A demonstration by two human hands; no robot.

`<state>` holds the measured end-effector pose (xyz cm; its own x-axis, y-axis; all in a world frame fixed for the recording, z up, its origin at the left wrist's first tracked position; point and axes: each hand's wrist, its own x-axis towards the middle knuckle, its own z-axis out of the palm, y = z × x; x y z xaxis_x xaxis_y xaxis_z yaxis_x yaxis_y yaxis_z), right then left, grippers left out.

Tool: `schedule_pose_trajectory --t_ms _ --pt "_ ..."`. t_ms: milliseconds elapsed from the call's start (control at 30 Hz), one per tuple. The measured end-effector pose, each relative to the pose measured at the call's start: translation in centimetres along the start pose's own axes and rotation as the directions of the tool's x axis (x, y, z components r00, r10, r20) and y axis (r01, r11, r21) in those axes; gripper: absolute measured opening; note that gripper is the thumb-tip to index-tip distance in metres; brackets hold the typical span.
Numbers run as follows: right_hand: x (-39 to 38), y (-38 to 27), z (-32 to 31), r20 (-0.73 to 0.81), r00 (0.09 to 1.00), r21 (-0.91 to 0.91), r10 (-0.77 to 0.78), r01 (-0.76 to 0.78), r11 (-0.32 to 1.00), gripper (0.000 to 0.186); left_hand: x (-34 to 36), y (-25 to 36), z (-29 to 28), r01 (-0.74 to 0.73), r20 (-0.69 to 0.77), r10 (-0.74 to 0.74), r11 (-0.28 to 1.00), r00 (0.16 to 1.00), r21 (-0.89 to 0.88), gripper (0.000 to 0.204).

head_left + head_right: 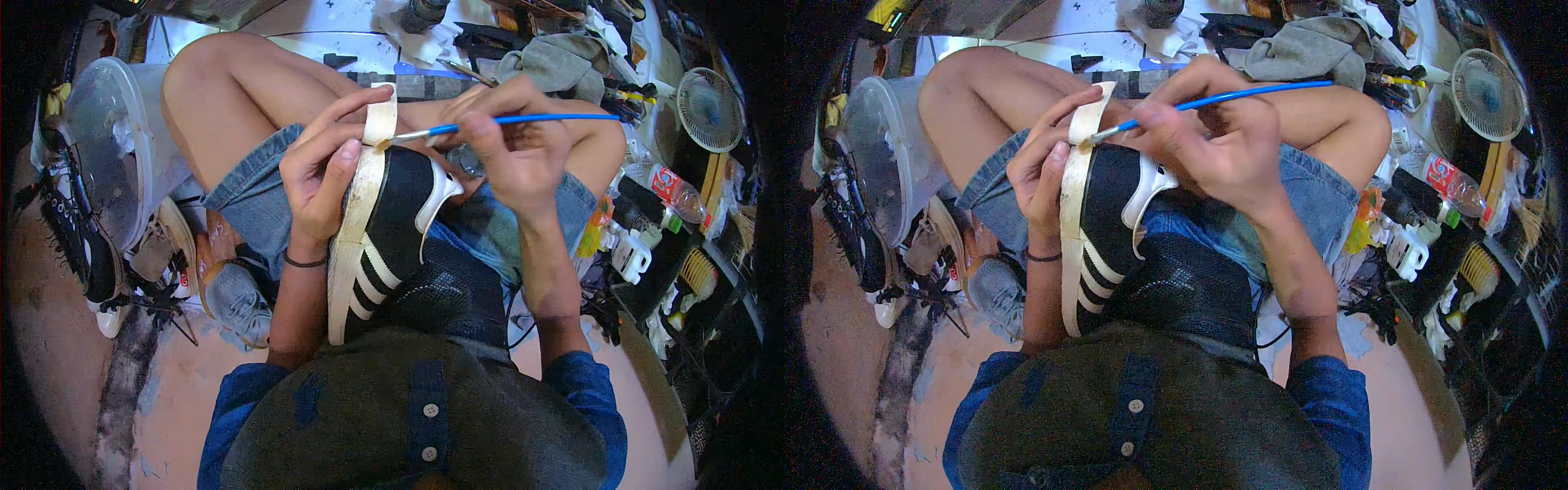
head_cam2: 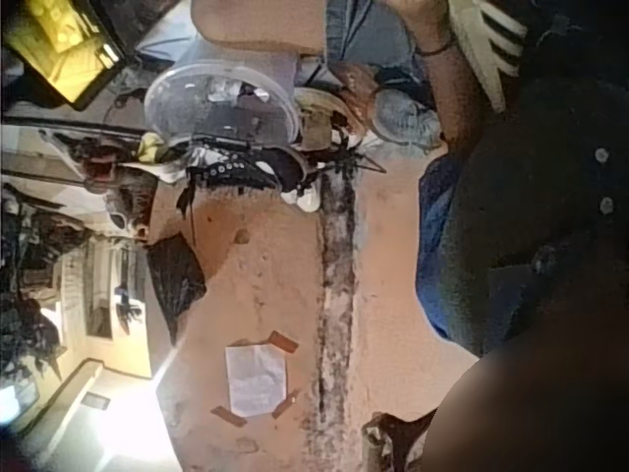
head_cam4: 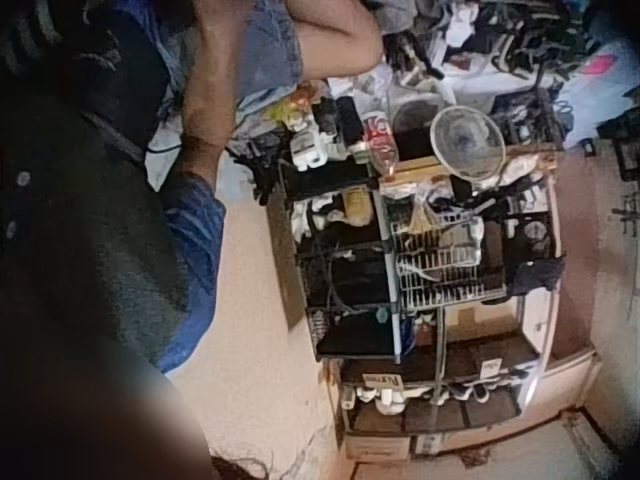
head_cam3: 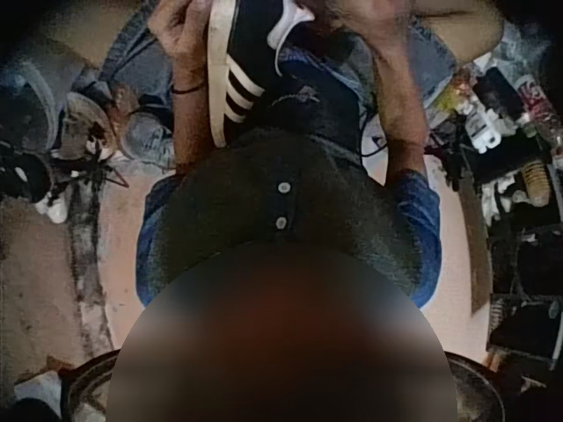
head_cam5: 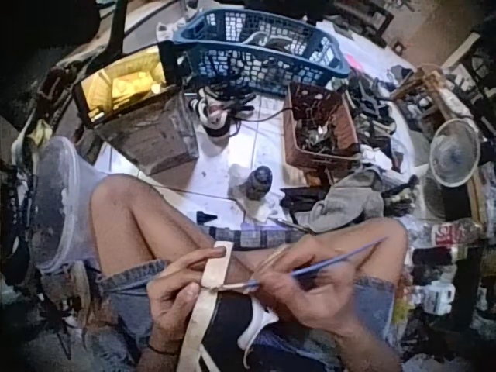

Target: Repairing a shoe by applying masking tape, glue, and paint to the sole area.

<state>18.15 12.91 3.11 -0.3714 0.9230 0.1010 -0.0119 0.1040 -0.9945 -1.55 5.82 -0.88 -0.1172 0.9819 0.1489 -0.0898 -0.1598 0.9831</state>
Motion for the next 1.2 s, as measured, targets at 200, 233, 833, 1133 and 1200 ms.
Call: schedule_pose_trajectory --t_ms 200,233,833,1133,1200 --pt "1.3 0.1 -0.3 -0.075 0.997 0.048 0.032 -0.029 0.998 0.012 0.0 -0.1 0.0 -0.017 -0.004 0.017 1.000 1.000 -0.010 0.030" --pt "1.4 -0.2 -0.4 -0.073 0.997 0.051 0.032 -0.028 0.998 0.012 -0.1 -0.1 0.0 -0.018 -0.005 0.018 1.000 1.000 -0.006 0.030" --pt "3.4 -0.1 0.2 0.203 0.965 0.017 0.165 -0.172 0.985 0.012 -0.1 0.1 -0.1 -0.002 0.002 0.002 1.000 1.000 -0.024 0.032" --pt "2.9 -0.7 0.9 0.191 0.979 0.045 0.067 -0.077 0.996 0.013 -0.1 0.1 0.0 -0.017 0.006 0.017 1.000 1.000 -0.018 0.031" --pt "3.6 0.2 0.2 0.146 0.985 0.043 0.095 -0.102 0.994 0.012 -0.2 -0.1 -0.1 -0.018 -0.001 0.018 1.000 1.000 -0.021 0.031"
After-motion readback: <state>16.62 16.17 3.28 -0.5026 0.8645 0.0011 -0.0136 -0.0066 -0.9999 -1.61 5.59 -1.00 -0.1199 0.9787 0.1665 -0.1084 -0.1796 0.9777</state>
